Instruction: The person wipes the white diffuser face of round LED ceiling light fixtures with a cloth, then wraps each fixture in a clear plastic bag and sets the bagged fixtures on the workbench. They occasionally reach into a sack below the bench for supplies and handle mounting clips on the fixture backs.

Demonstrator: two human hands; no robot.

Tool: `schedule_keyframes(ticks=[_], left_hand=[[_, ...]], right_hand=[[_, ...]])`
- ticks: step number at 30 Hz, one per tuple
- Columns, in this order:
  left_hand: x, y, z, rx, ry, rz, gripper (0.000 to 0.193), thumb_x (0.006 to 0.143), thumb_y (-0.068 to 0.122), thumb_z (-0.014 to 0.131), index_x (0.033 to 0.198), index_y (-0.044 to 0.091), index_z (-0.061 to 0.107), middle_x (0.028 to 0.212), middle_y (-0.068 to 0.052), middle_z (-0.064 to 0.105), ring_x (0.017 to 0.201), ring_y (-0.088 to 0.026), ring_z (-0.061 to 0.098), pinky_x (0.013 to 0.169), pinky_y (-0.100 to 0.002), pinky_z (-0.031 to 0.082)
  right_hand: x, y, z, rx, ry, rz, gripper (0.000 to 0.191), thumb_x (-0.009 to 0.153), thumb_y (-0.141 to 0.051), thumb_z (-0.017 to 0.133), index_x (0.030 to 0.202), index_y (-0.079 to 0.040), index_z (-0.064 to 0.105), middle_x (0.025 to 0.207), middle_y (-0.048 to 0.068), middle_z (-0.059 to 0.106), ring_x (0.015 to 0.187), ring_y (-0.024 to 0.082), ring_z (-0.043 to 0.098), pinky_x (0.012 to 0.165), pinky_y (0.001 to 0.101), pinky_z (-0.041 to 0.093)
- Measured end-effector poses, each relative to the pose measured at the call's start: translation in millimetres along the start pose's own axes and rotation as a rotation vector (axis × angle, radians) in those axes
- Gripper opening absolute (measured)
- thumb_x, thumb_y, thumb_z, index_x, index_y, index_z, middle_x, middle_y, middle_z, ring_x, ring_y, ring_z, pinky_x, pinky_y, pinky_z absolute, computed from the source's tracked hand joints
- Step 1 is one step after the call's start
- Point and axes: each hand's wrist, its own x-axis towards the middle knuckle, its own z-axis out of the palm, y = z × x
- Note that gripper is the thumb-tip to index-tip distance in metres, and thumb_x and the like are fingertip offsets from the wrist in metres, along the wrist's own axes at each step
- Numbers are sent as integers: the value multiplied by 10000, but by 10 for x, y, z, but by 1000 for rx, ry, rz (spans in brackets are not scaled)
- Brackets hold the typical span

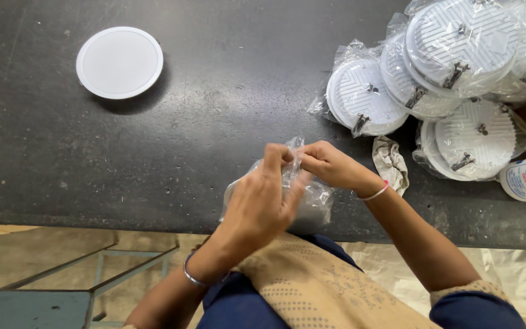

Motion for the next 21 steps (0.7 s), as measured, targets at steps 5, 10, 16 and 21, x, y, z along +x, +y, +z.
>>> schedule_keyframes(ticks=[5,10,16,21], left_hand=[[-62,136,179,154,6,151,724,781,470,811,1161,-34,458,953,-229,625,827,-360,691,687,-384,572],[43,-62,151,169,77,136,230,936,137,741,1074,20,598,1021,-126,680,887,-302,717,756,-393,580],[260,-312,-129,-153,-95,-47,307,823,90,794,1052,46,594,1069,-100,618,872,-219,715,738,-351,602],[340,-372,-135,-129,-107,144,197,817,5,746,1003,53,702,1008,-50,685,899,-193,743,785,-336,602]], right_hand=[[61,99,-10,49,-73,-55,338,1093,-209,508,910,39,646,745,-82,531,681,24,434,583,235,401],[76,21,25,96,-136,-174,320,1055,-239,487,1031,3,695,873,-114,662,798,-9,555,714,218,492],[50,43,32,-13,-74,43,434,1109,-310,506,866,-4,694,669,-72,482,604,41,383,530,258,353],[56,41,21,-10,-76,10,392,1075,-334,512,921,-30,706,697,-77,509,633,37,418,552,241,385]])
